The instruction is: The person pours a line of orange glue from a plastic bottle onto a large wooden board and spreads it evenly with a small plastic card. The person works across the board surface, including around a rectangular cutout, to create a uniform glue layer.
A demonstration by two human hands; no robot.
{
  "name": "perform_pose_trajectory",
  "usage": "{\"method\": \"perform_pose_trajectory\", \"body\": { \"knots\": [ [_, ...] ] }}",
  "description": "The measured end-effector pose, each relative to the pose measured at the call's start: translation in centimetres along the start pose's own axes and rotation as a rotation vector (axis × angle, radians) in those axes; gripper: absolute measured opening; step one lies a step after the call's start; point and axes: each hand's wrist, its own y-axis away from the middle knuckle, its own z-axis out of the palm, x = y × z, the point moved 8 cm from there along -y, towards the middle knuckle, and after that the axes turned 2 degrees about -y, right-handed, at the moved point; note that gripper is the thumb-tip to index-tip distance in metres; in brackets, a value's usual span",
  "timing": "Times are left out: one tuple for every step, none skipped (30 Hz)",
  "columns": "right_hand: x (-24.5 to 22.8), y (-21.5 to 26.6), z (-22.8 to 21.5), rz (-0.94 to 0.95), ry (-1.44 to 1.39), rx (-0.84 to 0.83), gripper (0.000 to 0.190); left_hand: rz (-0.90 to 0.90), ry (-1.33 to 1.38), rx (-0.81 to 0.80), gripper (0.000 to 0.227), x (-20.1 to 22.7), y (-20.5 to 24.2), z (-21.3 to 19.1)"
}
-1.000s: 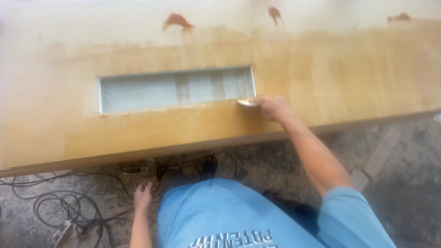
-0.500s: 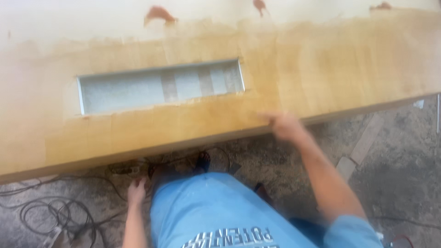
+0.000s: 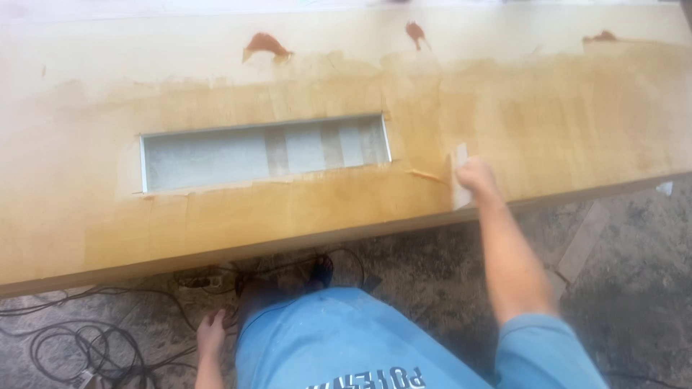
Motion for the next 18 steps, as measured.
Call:
{"method": "perform_pose_trajectory", "body": {
  "knots": [
    [-1.6, 1.5, 0.0, 0.046, -0.116, -0.026, 0.037, -0.001, -0.009, -0.002, 0.052, -0.8, 0.0, -0.2],
    [-3.2, 3.1, 0.1, 0.094, -0.232, -0.053, 0.046, -0.003, -0.019, -0.004, 0.048, -1.7, -0.1, -0.4],
    [-3.5, 2.8, 2.5, 0.108, -0.237, -0.056, 0.046, -0.001, -0.033, -0.008, 0.048, -2.7, -1.6, -0.3],
    [-5.7, 2.6, 3.6, -0.129, 0.010, 0.068, 0.053, 0.055, -0.046, 0.021, 0.048, -3.3, -3.0, -0.4],
    [-8.1, 2.0, 4.3, -0.377, 0.267, 0.196, 0.064, 0.110, -0.043, 0.048, 0.048, -3.5, -4.1, 0.3],
    [-9.6, 2.2, 2.9, -0.375, 0.271, 0.199, 0.064, 0.112, -0.041, 0.043, 0.048, -2.8, -5.2, 0.8],
    [-10.5, 3.2, 2.7, -0.353, 0.192, 0.120, 0.042, 0.155, -0.078, 0.021, 0.047, -2.7, -6.0, 1.1],
    [-11.3, 4.2, 2.6, -0.331, 0.112, 0.043, 0.036, 0.198, -0.114, -0.002, 0.046, -2.5, -6.7, 1.5],
    [-13.7, 7.7, -1.5, -0.327, 0.112, 0.041, 0.036, 0.198, -0.118, -0.005, 0.046, -1.3, -5.2, 1.6],
    [-16.5, 11.3, -4.2, -0.308, 0.195, -0.200, 0.045, 0.173, -0.128, -0.026, 0.043, -0.1, -3.8, 1.7],
    [-19.2, 15.8, -7.5, -0.283, 0.275, -0.440, 0.092, 0.150, -0.138, -0.049, 0.040, 1.1, -2.4, 2.1],
    [-18.3, 16.0, -7.8, -0.277, 0.274, -0.439, 0.092, 0.153, -0.141, -0.053, 0.040, 0.8, -3.9, 2.4],
    [-17.7, 16.7, -7.6, -0.333, 0.345, -0.457, 0.076, 0.189, -0.163, -0.038, 0.039, 0.2, -5.1, 2.4],
    [-17.1, 17.4, -7.4, -0.390, 0.416, -0.473, 0.060, 0.225, -0.184, -0.023, 0.038, -0.3, -6.2, 2.5],
    [-15.6, 17.3, -7.2, -0.390, 0.415, -0.478, 0.060, 0.221, -0.187, -0.022, 0.038, -0.7, -6.7, 2.5],
    [-14.9, 17.4, -7.3, -0.487, 0.385, -0.445, 0.063, 0.228, -0.218, -0.006, 0.042, -1.0, -7.1, 2.4],
    [-14.1, 17.5, -7.4, -0.582, 0.354, -0.412, 0.068, 0.235, -0.247, 0.008, 0.046, -1.3, -7.5, 2.5],
    [-12.5, 17.4, -7.4, -0.582, 0.355, -0.417, 0.068, 0.230, -0.249, 0.006, 0.046, -2.0, -7.2, 2.4]
  ]
}}
